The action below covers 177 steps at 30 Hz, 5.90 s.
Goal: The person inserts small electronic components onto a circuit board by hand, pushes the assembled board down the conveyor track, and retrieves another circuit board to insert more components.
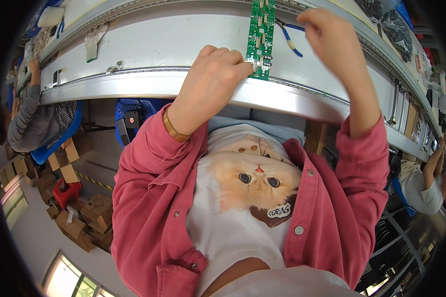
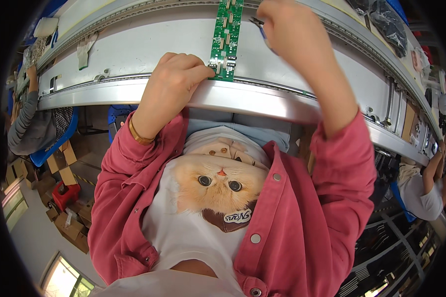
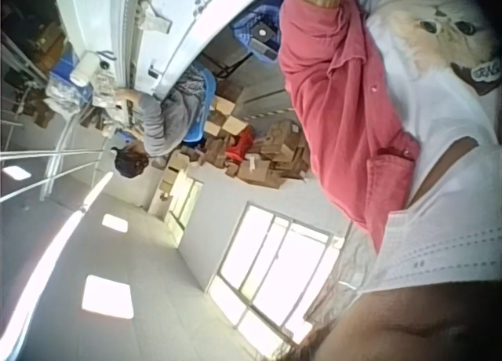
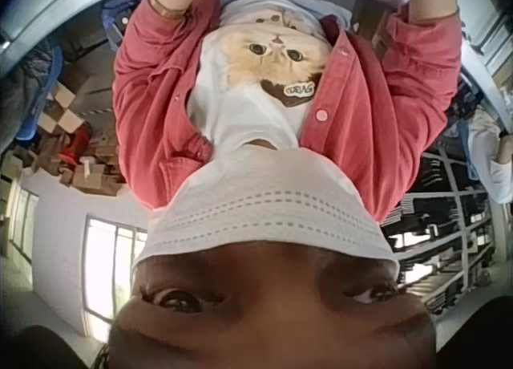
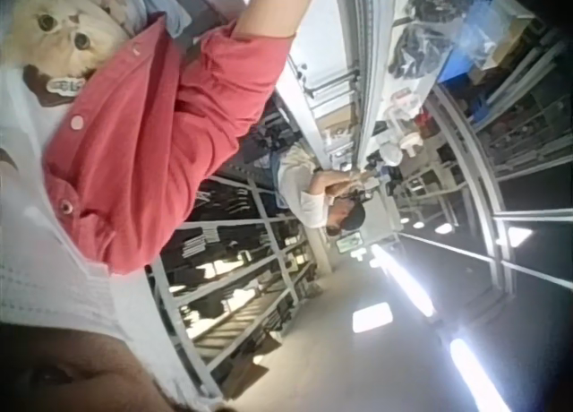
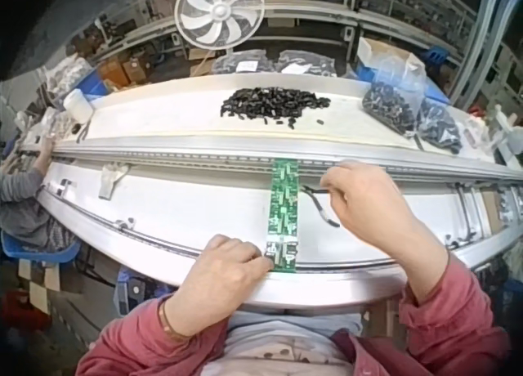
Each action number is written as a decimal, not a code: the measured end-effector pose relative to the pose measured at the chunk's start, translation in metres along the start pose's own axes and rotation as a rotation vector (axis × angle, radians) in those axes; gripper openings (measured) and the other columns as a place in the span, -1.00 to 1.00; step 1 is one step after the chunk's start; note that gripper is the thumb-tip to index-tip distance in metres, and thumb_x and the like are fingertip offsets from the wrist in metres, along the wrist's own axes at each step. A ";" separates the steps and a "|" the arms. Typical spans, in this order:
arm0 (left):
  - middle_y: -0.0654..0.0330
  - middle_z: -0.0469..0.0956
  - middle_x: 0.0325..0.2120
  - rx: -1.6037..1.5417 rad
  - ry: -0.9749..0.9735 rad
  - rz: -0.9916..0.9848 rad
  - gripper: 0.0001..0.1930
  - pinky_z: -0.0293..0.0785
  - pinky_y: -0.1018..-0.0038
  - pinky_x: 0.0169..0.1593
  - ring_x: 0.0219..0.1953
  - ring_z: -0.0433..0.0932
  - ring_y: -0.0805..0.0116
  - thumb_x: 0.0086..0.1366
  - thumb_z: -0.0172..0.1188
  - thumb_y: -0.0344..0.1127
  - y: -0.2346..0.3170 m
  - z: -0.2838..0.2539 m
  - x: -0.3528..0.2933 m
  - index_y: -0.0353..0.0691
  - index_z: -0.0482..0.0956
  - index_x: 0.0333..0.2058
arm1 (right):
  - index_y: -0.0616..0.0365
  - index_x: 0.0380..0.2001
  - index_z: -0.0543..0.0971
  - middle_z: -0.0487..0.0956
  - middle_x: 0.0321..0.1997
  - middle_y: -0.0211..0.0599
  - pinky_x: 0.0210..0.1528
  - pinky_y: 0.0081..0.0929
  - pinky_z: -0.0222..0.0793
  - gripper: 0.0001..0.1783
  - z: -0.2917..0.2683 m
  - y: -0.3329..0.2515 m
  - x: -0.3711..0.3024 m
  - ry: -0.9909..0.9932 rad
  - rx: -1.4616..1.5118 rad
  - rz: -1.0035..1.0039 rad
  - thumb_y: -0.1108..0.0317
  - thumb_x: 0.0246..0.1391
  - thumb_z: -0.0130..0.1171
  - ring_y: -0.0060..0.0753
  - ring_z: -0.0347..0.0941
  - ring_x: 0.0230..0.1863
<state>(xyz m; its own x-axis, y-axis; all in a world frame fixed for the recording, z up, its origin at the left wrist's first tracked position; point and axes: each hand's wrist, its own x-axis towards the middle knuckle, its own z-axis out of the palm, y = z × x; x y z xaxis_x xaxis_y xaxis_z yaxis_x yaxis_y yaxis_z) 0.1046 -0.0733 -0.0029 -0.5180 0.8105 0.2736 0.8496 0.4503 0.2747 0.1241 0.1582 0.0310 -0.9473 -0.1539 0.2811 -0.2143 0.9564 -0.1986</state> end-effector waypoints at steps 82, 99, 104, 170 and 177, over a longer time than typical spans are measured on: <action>0.28 0.55 -0.47 -0.442 -0.127 0.035 -0.83 0.39 0.59 -0.35 -0.49 0.45 0.48 0.06 0.16 -0.56 -0.050 -0.002 0.060 -0.27 0.57 -0.33 | 0.21 -0.49 0.58 0.55 -0.34 -0.02 -0.18 -0.21 0.38 -0.80 0.079 0.113 0.129 0.210 -0.141 0.039 0.42 -0.09 -0.03 0.10 0.45 -0.30; 0.22 0.55 -0.51 -0.268 -0.060 0.137 -0.96 0.41 0.38 -0.35 -0.51 0.47 0.20 0.02 0.19 -0.46 -0.047 0.007 0.061 -0.24 0.56 -0.49 | 0.27 -0.55 0.58 0.55 -0.40 0.00 -0.20 -0.20 0.37 -0.82 0.075 0.105 0.117 0.279 -0.034 0.171 0.43 -0.10 0.00 0.10 0.45 -0.33; 0.25 0.56 -0.44 -0.228 -0.105 0.183 -0.88 0.39 0.47 -0.37 -0.48 0.47 0.31 0.04 0.19 -0.51 -0.049 0.004 0.062 -0.23 0.57 -0.38 | 0.27 -0.53 0.59 0.55 -0.45 -0.03 -0.20 -0.22 0.37 -0.83 0.069 0.099 0.117 0.343 0.029 0.146 0.42 -0.12 0.04 0.08 0.45 -0.35; 0.11 0.58 -0.56 -0.462 0.053 -0.074 -0.83 0.46 0.45 -0.35 -0.53 0.49 0.27 -0.02 0.08 -0.51 -0.118 -0.015 0.141 -0.33 0.60 -0.42 | 0.20 -0.43 0.59 0.54 -0.43 -0.35 -0.43 -0.54 0.36 -0.88 0.042 0.022 0.026 0.028 0.237 -0.110 0.57 -0.09 0.12 -0.41 0.40 -0.54; 0.25 0.54 -0.51 -0.466 -0.086 0.030 -0.87 0.41 0.56 -0.39 -0.50 0.47 0.43 0.11 0.19 -0.46 -0.084 -0.024 0.120 -0.25 0.61 -0.33 | 0.18 -0.44 0.60 0.58 -0.45 -0.26 -0.35 -0.41 0.39 -0.86 0.065 0.073 0.086 0.095 -0.099 0.227 0.50 -0.09 0.07 -0.20 0.48 -0.45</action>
<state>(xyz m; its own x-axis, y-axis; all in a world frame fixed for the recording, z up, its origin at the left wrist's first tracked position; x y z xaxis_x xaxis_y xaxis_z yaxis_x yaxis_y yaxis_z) -0.0306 -0.0229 0.0287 -0.4673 0.8575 0.2152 0.7186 0.2266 0.6574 0.0113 0.1988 -0.0201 -0.9409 0.0865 0.3274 0.0296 0.9842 -0.1747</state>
